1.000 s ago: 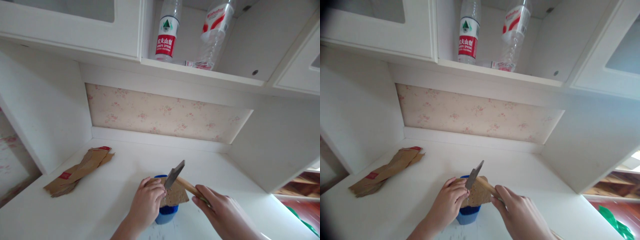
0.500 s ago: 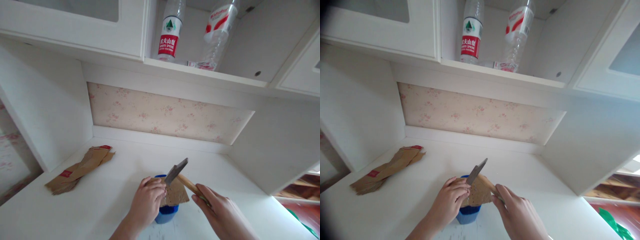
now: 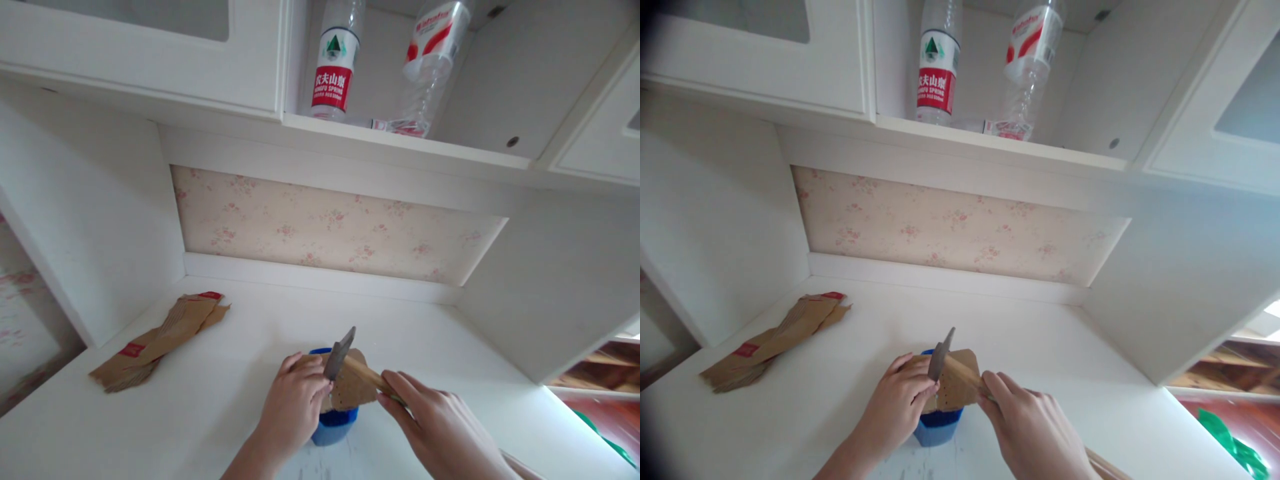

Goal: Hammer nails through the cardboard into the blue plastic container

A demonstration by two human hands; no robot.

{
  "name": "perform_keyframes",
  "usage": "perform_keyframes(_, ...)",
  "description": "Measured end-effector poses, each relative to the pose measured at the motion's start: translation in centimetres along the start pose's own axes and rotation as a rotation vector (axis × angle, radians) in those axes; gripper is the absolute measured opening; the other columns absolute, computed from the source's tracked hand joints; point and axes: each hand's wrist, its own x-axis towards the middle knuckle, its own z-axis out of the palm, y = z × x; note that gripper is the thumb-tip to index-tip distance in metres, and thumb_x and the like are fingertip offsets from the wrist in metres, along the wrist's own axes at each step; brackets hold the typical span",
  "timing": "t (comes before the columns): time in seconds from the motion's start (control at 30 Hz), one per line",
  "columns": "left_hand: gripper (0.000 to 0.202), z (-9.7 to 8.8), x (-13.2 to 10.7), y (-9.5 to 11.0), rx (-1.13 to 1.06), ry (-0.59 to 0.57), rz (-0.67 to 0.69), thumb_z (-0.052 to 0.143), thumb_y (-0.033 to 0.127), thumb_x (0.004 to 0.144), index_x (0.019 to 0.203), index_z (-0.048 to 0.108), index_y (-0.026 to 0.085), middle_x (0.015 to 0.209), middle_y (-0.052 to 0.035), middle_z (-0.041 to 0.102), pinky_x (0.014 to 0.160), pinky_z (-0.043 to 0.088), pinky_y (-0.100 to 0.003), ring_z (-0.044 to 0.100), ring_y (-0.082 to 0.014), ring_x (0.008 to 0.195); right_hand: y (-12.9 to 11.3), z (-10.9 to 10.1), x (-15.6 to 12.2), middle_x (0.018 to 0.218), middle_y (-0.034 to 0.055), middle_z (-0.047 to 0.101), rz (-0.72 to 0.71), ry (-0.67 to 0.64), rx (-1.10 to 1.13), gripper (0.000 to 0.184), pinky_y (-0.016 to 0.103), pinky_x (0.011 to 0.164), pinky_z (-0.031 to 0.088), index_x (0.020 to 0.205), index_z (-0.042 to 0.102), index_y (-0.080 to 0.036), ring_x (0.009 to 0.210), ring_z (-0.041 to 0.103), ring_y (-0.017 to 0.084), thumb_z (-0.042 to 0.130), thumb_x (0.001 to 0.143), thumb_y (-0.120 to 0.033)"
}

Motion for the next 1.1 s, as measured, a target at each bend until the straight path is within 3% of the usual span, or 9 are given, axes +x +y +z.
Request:
perform_keyframes(0.1, 0.023, 0.1, 0.1, -0.2, -0.011, -0.001, -0.015, 0.058, 0.011, 0.094, 0.085, 0.072, 0.026, 0.104, 0.0019, 0.078, 0.108, 0.036, -0.046, 0.066, -0.0215, 0.112, 0.4, 0.7, 0.4, 0.091, -0.0002, 0.072, 0.032, 0.041, 0.156, 0.025, 0.034, 0.066, 0.039, 0.096, 0.049, -0.032, 0.075, 0.068, 0.024, 0.033, 0.099, -0.05)
perform_keyframes(0.23, 0.021, 0.0, 0.1, -0.4, -0.065, -0.011, -0.031, 0.059, 0.013, 0.095, 0.09, 0.074, 0.028, 0.114, 0.0025, 0.077, 0.109, 0.037, -0.048, 0.065, -0.0222, 0.116, 0.9, 2.0, 1.3, 0.075, -0.0009, 0.065, 0.099, 0.14, 0.365, 0.029, 0.032, 0.065, 0.039, 0.09, 0.048, -0.029, 0.067, 0.059, 0.02, 0.036, 0.097, -0.055)
perform_keyframes(0.43, 0.021, -0.3, 0.1, -0.2, -0.123, -0.003, -0.08, 0.062, 0.013, 0.093, 0.089, 0.074, 0.03, 0.116, 0.0039, 0.076, 0.111, 0.036, -0.05, 0.064, -0.0226, 0.119, 0.8, 3.3, 2.2, 0.058, -0.0031, 0.063, 0.171, 0.119, 0.438, 0.033, 0.031, 0.059, 0.041, 0.094, 0.051, -0.026, 0.055, 0.06, 0.02, 0.034, 0.094, -0.054)
perform_keyframes(0.77, 0.023, -0.2, 0.2, -0.4, -0.044, -0.006, -0.033, 0.062, 0.012, 0.092, 0.094, 0.077, 0.03, 0.112, -0.0013, 0.077, 0.106, 0.042, -0.046, 0.068, -0.0221, 0.111, 1.3, 6.5, 2.6, 0.062, -0.0051, 0.061, 0.13, 0.086, 0.538, 0.027, 0.027, 0.058, 0.044, 0.089, 0.051, -0.026, 0.055, 0.065, 0.017, 0.039, 0.094, -0.05)
perform_keyframes(1.1, 0.026, -0.3, 0.6, 0.2, -0.04, -0.024, 0.004, 0.06, 0.008, 0.092, 0.092, 0.075, 0.029, 0.113, -0.0007, 0.077, 0.105, 0.041, -0.044, 0.068, -0.0217, 0.111, 2.1, 7.6, 2.7, 0.052, -0.0073, 0.056, 0.147, 0.063, 0.634, 0.031, 0.026, 0.05, 0.041, 0.093, 0.056, -0.023, 0.046, 0.057, 0.014, 0.039, 0.096, -0.049)
